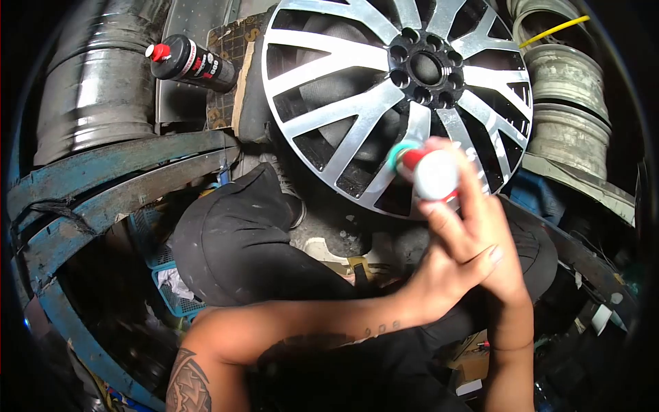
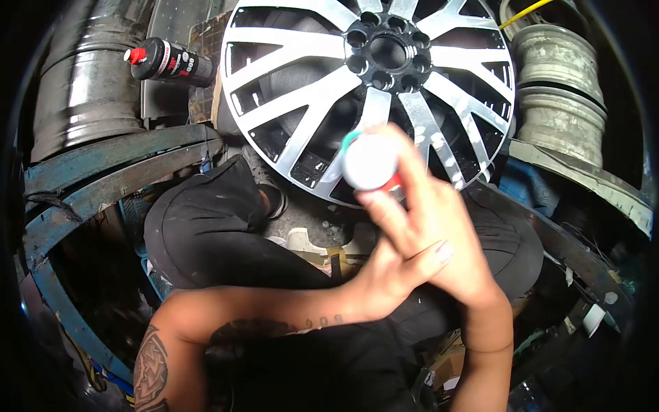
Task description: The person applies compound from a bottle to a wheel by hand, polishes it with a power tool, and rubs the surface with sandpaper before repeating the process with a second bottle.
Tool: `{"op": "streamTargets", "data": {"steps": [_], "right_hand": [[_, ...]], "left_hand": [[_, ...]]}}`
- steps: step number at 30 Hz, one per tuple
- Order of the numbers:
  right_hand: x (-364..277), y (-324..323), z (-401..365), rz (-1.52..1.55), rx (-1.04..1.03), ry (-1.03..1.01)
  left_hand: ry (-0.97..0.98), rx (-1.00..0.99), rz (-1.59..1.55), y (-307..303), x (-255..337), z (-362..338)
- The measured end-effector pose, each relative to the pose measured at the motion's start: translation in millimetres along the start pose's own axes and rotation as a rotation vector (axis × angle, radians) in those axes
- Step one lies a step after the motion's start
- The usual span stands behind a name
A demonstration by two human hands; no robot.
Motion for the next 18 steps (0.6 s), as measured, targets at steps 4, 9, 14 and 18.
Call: {"op": "streamTargets", "data": {"steps": [4,9,14,18], "right_hand": [[-9,25,-12,-0.058,-0.239,-0.021],[0,1,-4,0.021,-0.027,0.012],[-2,-7,-2,-0.001,0.023,0.03],[2,3,-7,-0.02,-0.084,-0.014]], "left_hand": [[0.06,0.12,0.04,-4,-4,-24],[0.032,0.013,-0.06,2,-1,2],[0.105,-0.022,-0.024,3,-1,9],[0.179,-0.032,0.086,0,-2,2]]}}
Point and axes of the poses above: each hand's wrist, its own z-axis towards the middle knuckle, its own y-axis out of the palm, x = y × z, the point moved 5 cm from there along z, towards the middle knuckle, and after that the axes turned 5 degrees about z, right-handed, at the moved point
